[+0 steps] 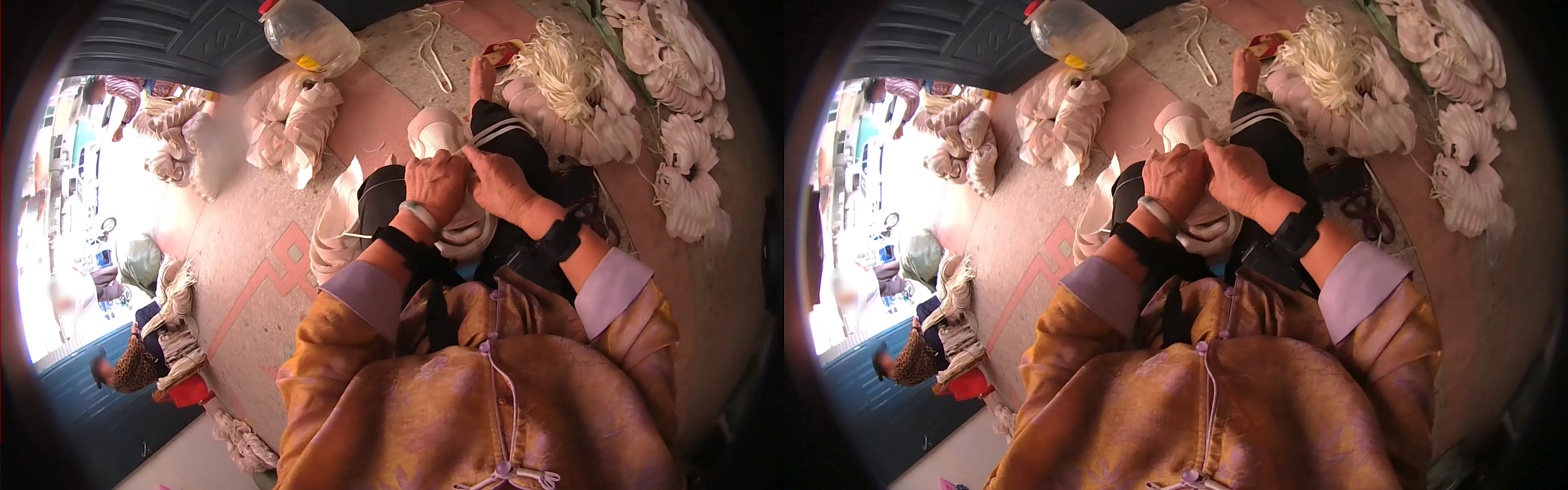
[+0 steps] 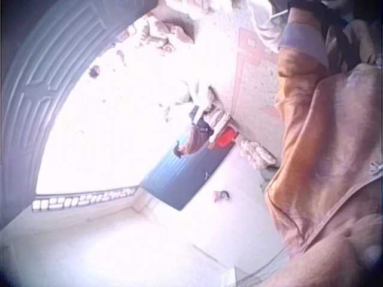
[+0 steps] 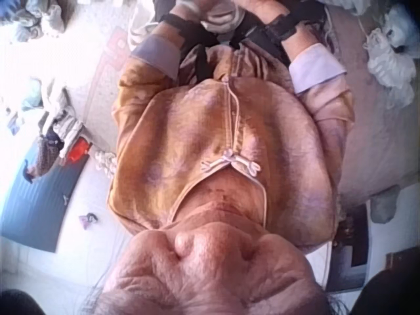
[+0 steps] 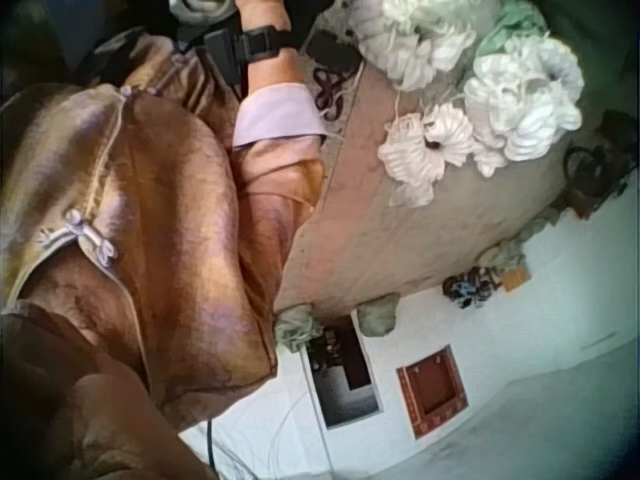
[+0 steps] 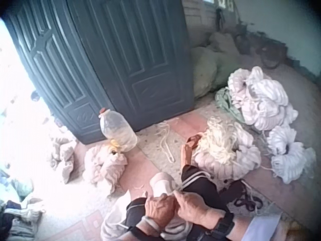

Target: Lacing and grouping white athletic shoes.

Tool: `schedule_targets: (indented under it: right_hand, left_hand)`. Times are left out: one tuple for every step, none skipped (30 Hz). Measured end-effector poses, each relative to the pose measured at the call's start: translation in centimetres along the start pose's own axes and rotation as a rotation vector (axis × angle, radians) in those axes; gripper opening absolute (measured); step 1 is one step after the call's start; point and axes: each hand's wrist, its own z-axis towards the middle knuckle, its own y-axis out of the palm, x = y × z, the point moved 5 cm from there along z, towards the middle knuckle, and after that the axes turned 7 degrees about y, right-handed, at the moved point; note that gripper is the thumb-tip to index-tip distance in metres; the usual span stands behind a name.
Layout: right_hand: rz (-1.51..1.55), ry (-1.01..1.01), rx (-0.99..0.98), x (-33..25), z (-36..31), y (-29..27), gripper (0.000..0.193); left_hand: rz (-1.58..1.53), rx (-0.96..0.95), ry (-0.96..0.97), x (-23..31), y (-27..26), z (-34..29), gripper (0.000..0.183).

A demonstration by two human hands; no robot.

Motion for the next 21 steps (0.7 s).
schedule_targets:
  right_hand:
    - [0.032,-0.005,0.052,0.0,-0.4,-0.2,0.035]
    - [0.031,0.001,0.055,0.1,-0.6,-0.3,0.035]
    - [0.054,0.011,0.061,0.3,-0.8,-0.4,0.042]
    - [0.08,0.02,0.069,0.2,-1.1,-0.5,0.05]
    - [0.082,0.021,0.073,0.3,-1.2,-0.6,0.05]
    - [0.117,0.051,0.048,0.5,-1.3,-0.4,0.054]
    - [0.15,0.077,0.025,0.6,-1.3,-0.4,0.059]
    - [0.151,0.082,0.033,1.0,-1.5,-0.5,0.059]
    - [0.178,0.093,0.029,1.5,-1.6,-0.3,0.064]
    - [0.204,0.103,0.022,1.9,-1.6,-0.1,0.07]
    - [0.21,0.099,0.024,1.7,-1.6,0.0,0.07]
    - [0.192,0.103,0.017,1.7,-1.7,-0.1,0.073]
    - [0.184,0.102,0.009,1.6,-1.6,0.0,0.076]
    - [0.184,0.103,0.01,1.4,-1.5,0.0,0.076]
    - [0.178,0.102,0.023,0.9,-1.7,-0.4,0.077]
    - [0.179,0.114,0.014,0.7,-1.7,-0.4,0.079]
    - [0.178,0.114,0.014,0.8,-1.7,-0.3,0.079]
    - [0.171,0.115,0.013,0.9,-1.6,-0.2,0.08]
    - [0.165,0.113,0.009,0.8,-1.6,0.0,0.082]
    - [0.161,0.11,0.011,0.7,-1.6,-0.1,0.082]
    - [0.189,0.087,0.032,0.6,-1.7,-0.4,0.076]
  left_hand:
    - [-0.025,0.058,0.003,0.4,-0.6,0.0,0.01]
    - [-0.028,0.056,0.008,0.6,-1.1,-0.3,0.01]
    - [-0.174,0.024,-0.004,0.6,-1.6,-1.1,0.011]
    - [-0.316,-0.009,-0.015,0.7,-2.5,-2.1,0.013]
    - [-0.426,-0.032,-0.021,0.6,-3.5,-3.4,0.014]
    - [-0.534,-0.055,-0.03,0.4,-4.6,-4.9,0.014]
    - [-0.554,-0.1,-0.068,0.1,-6.1,-6.6,0.014]
    - [-0.581,-0.151,-0.098,-0.2,-7.4,-8.3,0.013]
    - [-0.549,-0.193,-0.149,-0.8,-8.4,-10.3,0.015]
    - [-0.517,-0.232,-0.202,-1.8,-9.2,-12.6,0.017]
    - [-0.434,-0.245,-0.27,-3.2,-9.8,-15.6,0.018]
    - [-0.361,-0.255,-0.332,-4.9,-9.9,-19.1,0.019]
    - [-0.253,-0.288,-0.459,-6.8,-10.2,-23.3,0.02]
    - [-0.149,-0.318,-0.583,-8.7,-10.4,-27.8,0.022]
    - [-0.093,-0.264,-0.729,-10.4,-10.9,-32.3,0.023]
    - [-0.043,-0.229,-0.888,-11.8,-11.6,-36.4,0.023]
    - [0.052,-0.216,-0.914,-12.6,-12.5,-39.5,0.023]
    - [0.145,-0.201,-0.939,-12.9,-13.1,-41.4,0.023]
    - [0.143,-0.198,-0.941,-12.2,-13.4,-41.7,0.023]
    - [-0.019,-0.046,-1.108,-11.8,-13.8,-42.6,0.023]
    - [-0.187,0.111,-1.264,-11.5,-14.0,-43.3,0.023]
